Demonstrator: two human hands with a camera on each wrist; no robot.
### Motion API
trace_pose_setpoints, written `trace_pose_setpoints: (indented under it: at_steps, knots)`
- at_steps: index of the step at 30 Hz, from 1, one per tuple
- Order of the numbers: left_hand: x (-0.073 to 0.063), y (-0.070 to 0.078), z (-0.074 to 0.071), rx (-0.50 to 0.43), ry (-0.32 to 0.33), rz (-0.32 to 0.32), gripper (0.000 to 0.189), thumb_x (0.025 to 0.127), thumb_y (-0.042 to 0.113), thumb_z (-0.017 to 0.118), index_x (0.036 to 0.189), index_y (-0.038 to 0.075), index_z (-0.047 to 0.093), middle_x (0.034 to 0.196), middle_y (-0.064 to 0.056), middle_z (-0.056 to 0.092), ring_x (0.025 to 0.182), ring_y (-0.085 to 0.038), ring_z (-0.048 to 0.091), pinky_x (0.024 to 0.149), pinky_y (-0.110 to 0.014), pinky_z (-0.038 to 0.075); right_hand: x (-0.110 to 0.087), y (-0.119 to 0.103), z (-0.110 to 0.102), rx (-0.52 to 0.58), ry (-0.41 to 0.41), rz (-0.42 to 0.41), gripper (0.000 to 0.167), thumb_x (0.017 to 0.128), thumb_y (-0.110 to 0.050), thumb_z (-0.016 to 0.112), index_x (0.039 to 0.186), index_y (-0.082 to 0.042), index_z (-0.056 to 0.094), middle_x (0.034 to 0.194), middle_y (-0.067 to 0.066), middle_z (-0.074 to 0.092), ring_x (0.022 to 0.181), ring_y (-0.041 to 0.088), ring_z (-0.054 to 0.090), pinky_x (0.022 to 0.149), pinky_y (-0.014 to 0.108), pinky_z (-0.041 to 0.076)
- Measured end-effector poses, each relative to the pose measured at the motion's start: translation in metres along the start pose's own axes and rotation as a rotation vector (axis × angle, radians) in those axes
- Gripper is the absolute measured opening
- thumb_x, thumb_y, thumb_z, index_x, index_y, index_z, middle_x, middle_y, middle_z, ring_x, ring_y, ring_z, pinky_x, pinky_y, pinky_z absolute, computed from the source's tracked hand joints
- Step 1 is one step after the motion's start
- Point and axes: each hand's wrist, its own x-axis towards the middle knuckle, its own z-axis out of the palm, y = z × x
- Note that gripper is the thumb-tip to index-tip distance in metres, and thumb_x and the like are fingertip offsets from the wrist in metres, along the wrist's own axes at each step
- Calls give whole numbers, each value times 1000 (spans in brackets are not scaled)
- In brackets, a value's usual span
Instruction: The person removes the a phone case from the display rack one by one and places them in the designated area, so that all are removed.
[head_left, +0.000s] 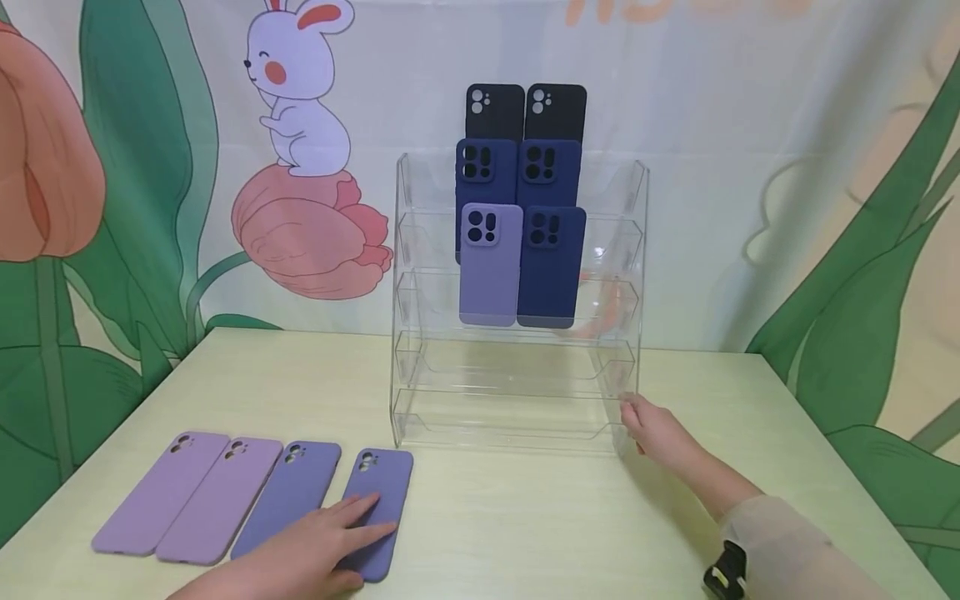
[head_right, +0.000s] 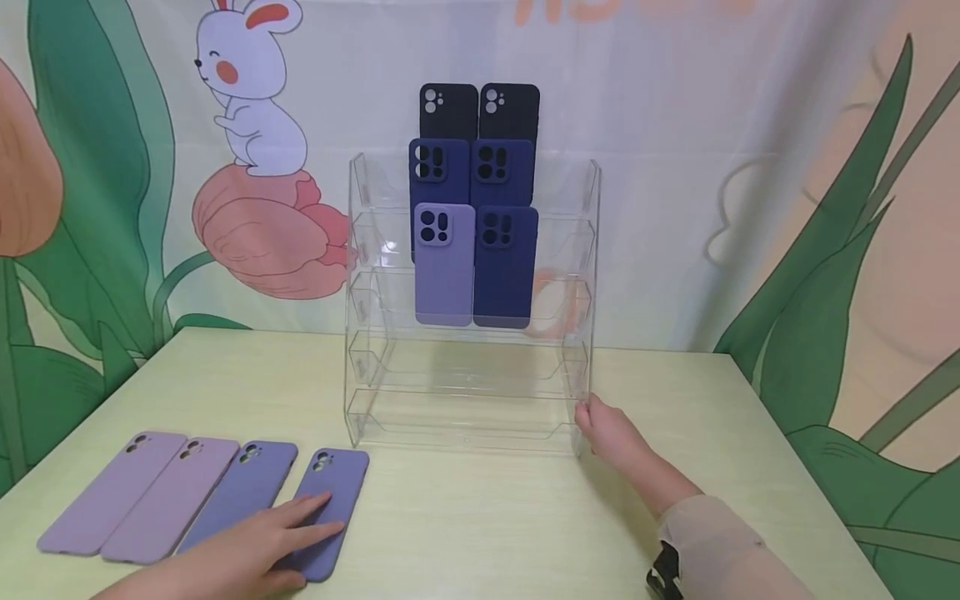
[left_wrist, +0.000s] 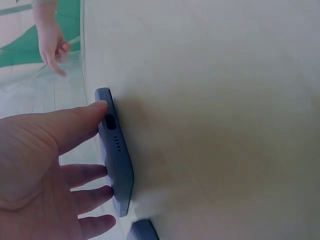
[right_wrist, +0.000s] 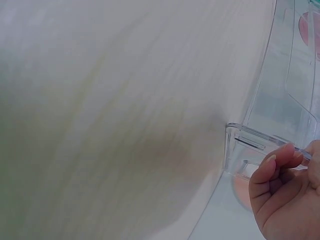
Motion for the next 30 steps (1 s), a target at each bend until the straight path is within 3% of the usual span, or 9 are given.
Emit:
trace_pose_setpoints:
  at_steps: [10, 20, 24, 30]
  knots:
    - [-12, -12, -4, -106, 5, -86, 59, 85, 26, 69, 139, 22, 47, 147, -19, 30, 130, -42, 32, 92, -58, 38, -1, -3, 1, -6, 11, 11, 45, 101, -18, 30, 134, 13, 35, 55, 1, 40, 47, 15, 39, 48, 31, 35]
    - [-20, -12, -10, -61, 76, -31, 56, 83, 21, 70, 135, 12, 51, 142, -24, 34, 123, -46, 39, 89, -56, 41, 0, -3, 0, -10, 10, 7, 44, 101, -16, 31, 134, 13, 35, 54, 1, 40, 47, 15, 40, 49, 32, 36]
    - [-15, -2, -22, -46, 167, 3, 54, 86, 27, 67, 134, 7, 51, 141, -26, 35, 121, -46, 41, 89, -54, 42, 1, -3, 0, -12, 8, 12, 45, 101, -17, 30, 134, 13, 35, 53, 1, 40, 47, 15, 40, 49, 31, 35]
    - [2, 22, -43, -26, 386, 74, 45, 90, 21, 63, 132, 9, 52, 143, -15, 38, 120, -34, 48, 86, -43, 47, 1, -2, 1, -3, 11, 22, 45, 101, -17, 31, 134, 13, 35, 53, 1, 40, 47, 15, 40, 48, 31, 35]
